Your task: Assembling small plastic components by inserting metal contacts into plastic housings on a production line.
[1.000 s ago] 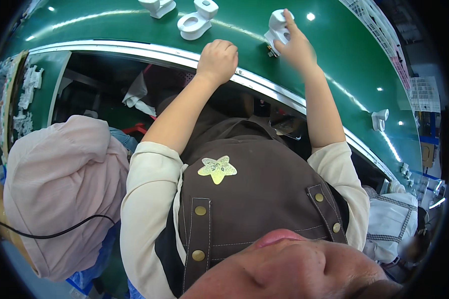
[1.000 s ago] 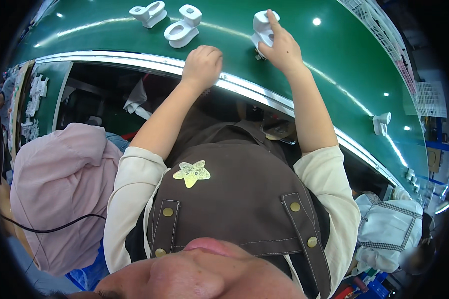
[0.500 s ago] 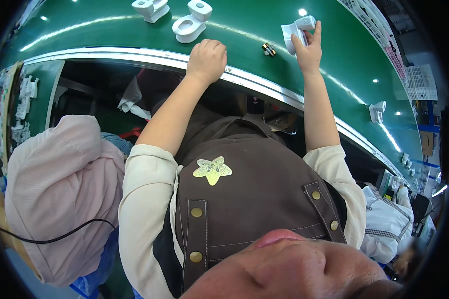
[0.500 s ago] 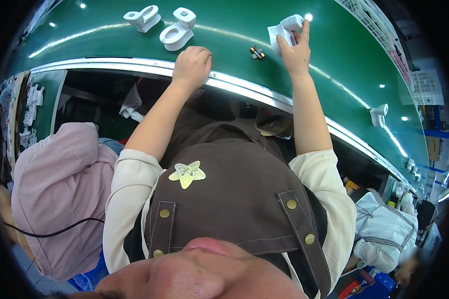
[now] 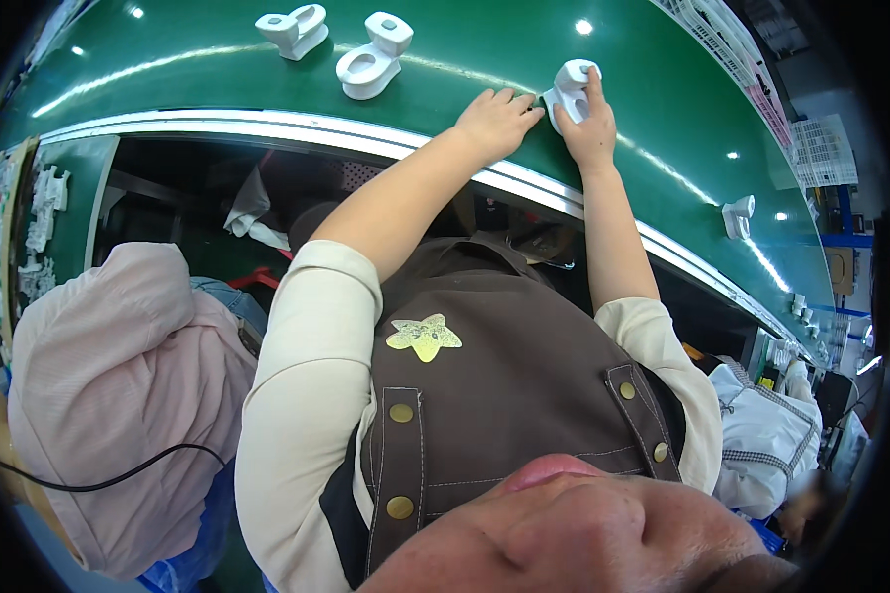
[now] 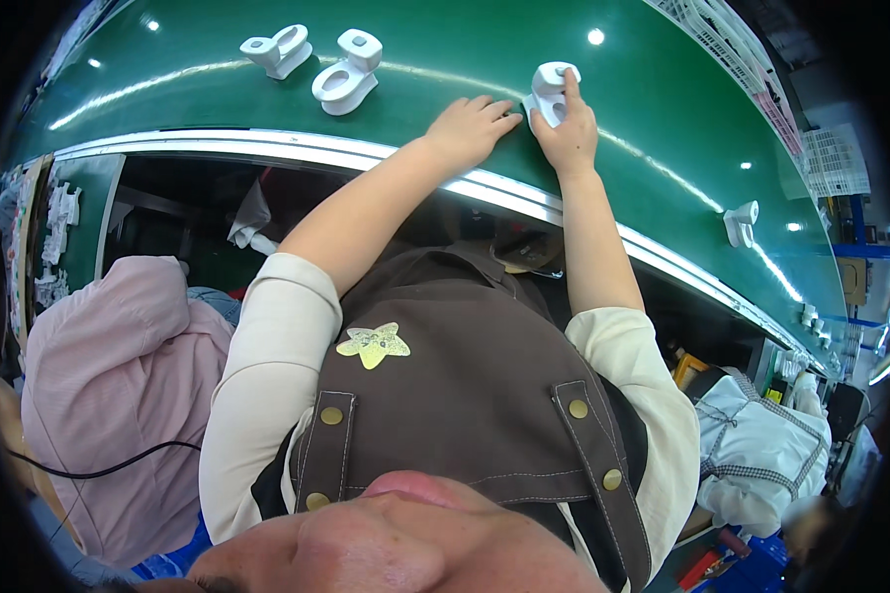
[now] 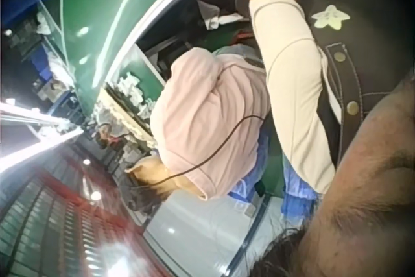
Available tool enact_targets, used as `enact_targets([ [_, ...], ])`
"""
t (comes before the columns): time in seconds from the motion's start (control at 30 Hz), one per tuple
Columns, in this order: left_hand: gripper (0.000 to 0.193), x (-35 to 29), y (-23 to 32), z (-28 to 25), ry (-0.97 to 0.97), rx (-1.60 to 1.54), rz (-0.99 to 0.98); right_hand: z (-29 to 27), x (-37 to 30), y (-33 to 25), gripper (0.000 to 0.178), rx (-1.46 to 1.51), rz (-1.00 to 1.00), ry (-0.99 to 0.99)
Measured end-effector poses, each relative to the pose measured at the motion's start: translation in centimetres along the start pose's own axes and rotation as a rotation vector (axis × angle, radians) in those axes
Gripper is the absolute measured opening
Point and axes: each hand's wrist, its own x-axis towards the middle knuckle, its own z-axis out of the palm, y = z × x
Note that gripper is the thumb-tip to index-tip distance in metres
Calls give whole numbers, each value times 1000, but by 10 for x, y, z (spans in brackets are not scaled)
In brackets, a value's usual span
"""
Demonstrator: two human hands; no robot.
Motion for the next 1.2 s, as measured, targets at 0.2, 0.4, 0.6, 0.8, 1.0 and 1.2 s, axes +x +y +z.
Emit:
enact_targets([
  [0.2,18,17,13,-4,-342,99,-96,-1,0,7,72,-20,-45,41],
  [0.4,18,16,16,-3,-425,90,-188,2,0,15,71,-79,-51,92],
  [0.6,16,4,14,-10,-376,107,-126,1,1,17,72,-113,-3,98],
  [0.8,20,-13,1,-26,-193,-93,-212,-4,4,23,67,-202,-57,232],
  [1.0,19,-56,-41,-76,587,-779,-569,-12,6,-14,52,-133,-295,546],
  [1.2,21,-98,-106,-77,914,-1284,-1064,58,1,-107,61,522,155,-260],
])
